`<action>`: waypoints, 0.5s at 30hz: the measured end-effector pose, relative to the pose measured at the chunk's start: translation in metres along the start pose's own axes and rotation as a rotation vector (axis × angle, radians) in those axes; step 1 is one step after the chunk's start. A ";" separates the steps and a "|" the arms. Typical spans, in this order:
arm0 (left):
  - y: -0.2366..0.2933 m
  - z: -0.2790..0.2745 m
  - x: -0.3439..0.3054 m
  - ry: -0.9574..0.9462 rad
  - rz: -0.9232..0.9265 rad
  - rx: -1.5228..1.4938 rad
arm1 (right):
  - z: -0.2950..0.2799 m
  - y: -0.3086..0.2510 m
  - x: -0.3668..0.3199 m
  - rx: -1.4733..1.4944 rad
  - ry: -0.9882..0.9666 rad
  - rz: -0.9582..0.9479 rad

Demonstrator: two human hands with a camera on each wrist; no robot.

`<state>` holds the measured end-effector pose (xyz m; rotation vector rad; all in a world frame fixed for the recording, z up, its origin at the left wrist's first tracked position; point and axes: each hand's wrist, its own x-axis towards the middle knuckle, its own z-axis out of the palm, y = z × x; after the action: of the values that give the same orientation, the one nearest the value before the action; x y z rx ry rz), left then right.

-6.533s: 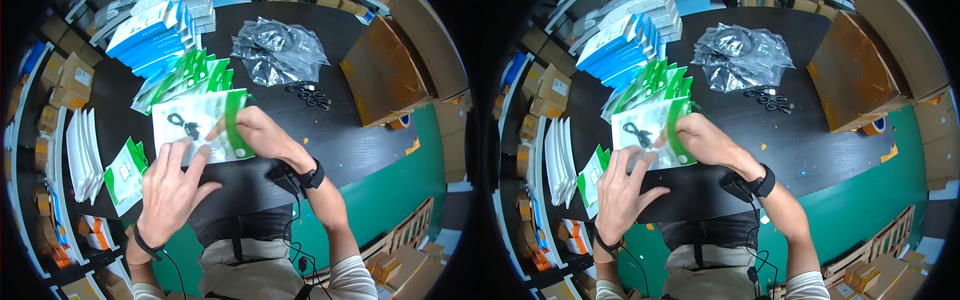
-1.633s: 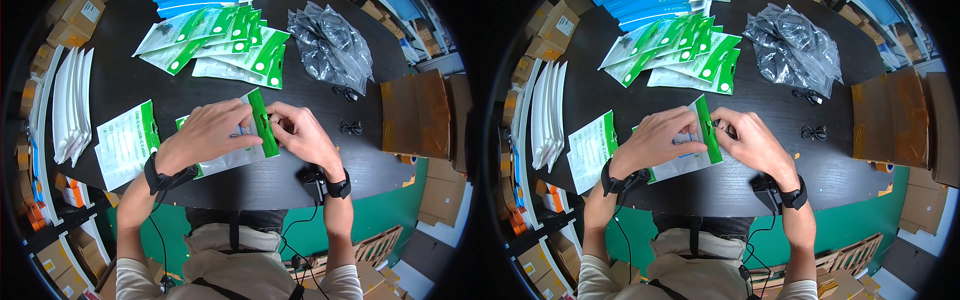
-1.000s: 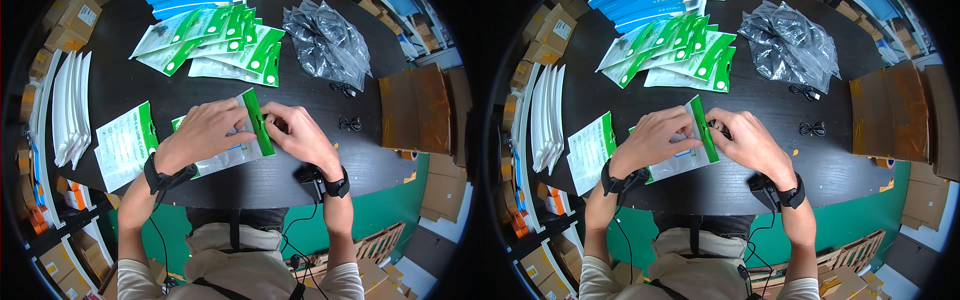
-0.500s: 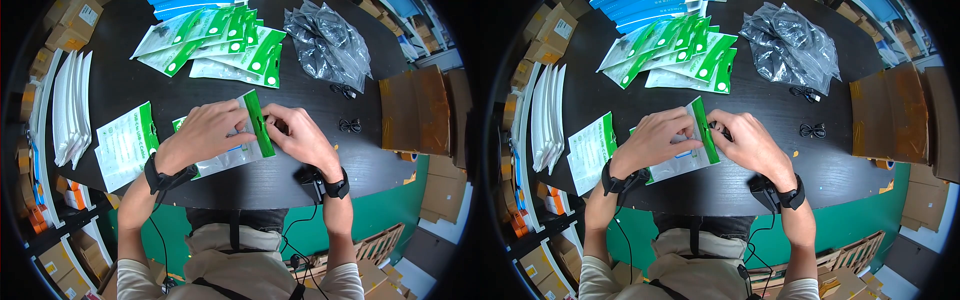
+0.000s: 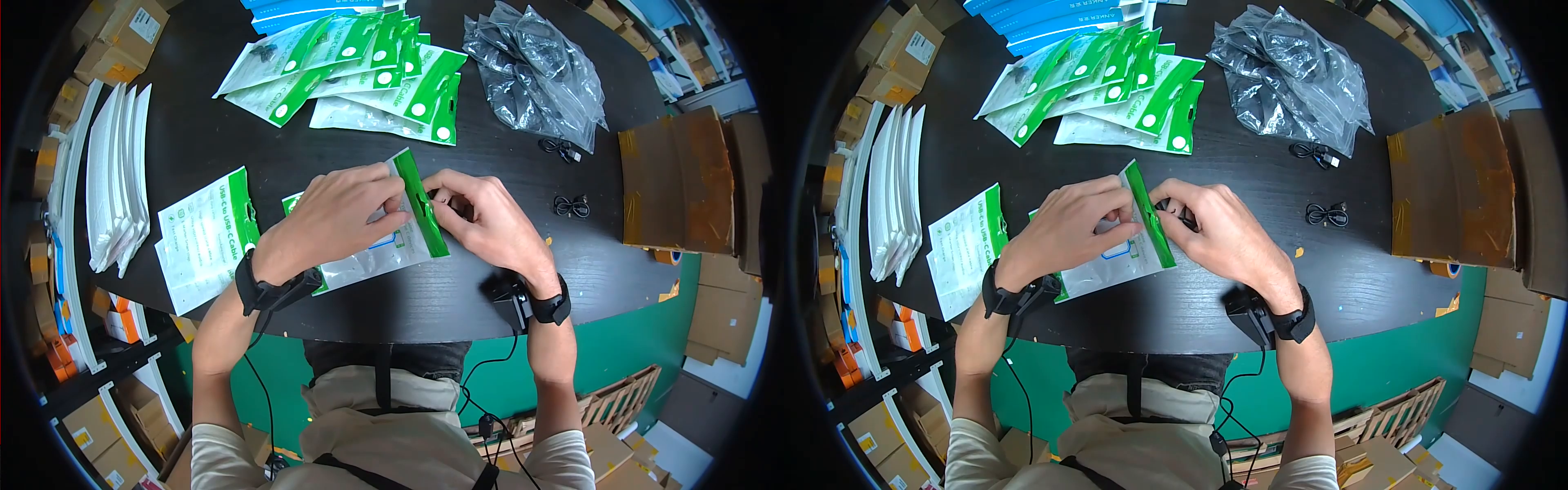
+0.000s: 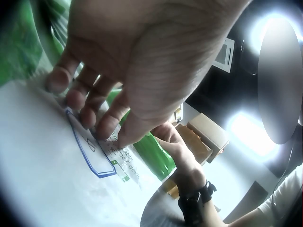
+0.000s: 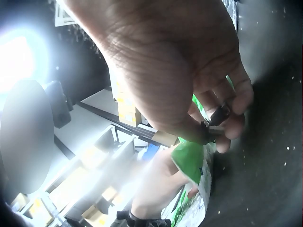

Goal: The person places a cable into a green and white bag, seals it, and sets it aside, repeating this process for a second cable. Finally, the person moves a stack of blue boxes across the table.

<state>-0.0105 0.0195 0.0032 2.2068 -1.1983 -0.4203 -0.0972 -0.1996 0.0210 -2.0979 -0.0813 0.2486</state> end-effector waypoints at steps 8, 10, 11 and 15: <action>0.002 -0.003 -0.001 -0.016 0.000 0.005 | -0.005 0.005 0.000 0.252 0.052 0.139; 0.004 -0.005 0.000 -0.010 0.001 -0.022 | -0.003 0.005 0.000 0.398 0.003 0.139; 0.005 -0.006 0.000 -0.003 -0.002 -0.047 | -0.001 0.005 0.001 0.471 -0.023 0.138; 0.010 -0.010 0.001 -0.016 -0.026 -0.088 | 0.001 0.001 0.001 0.354 -0.040 0.118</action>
<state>-0.0114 0.0173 0.0170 2.1499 -1.1389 -0.4921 -0.0968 -0.1992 0.0197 -1.7478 0.0600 0.3493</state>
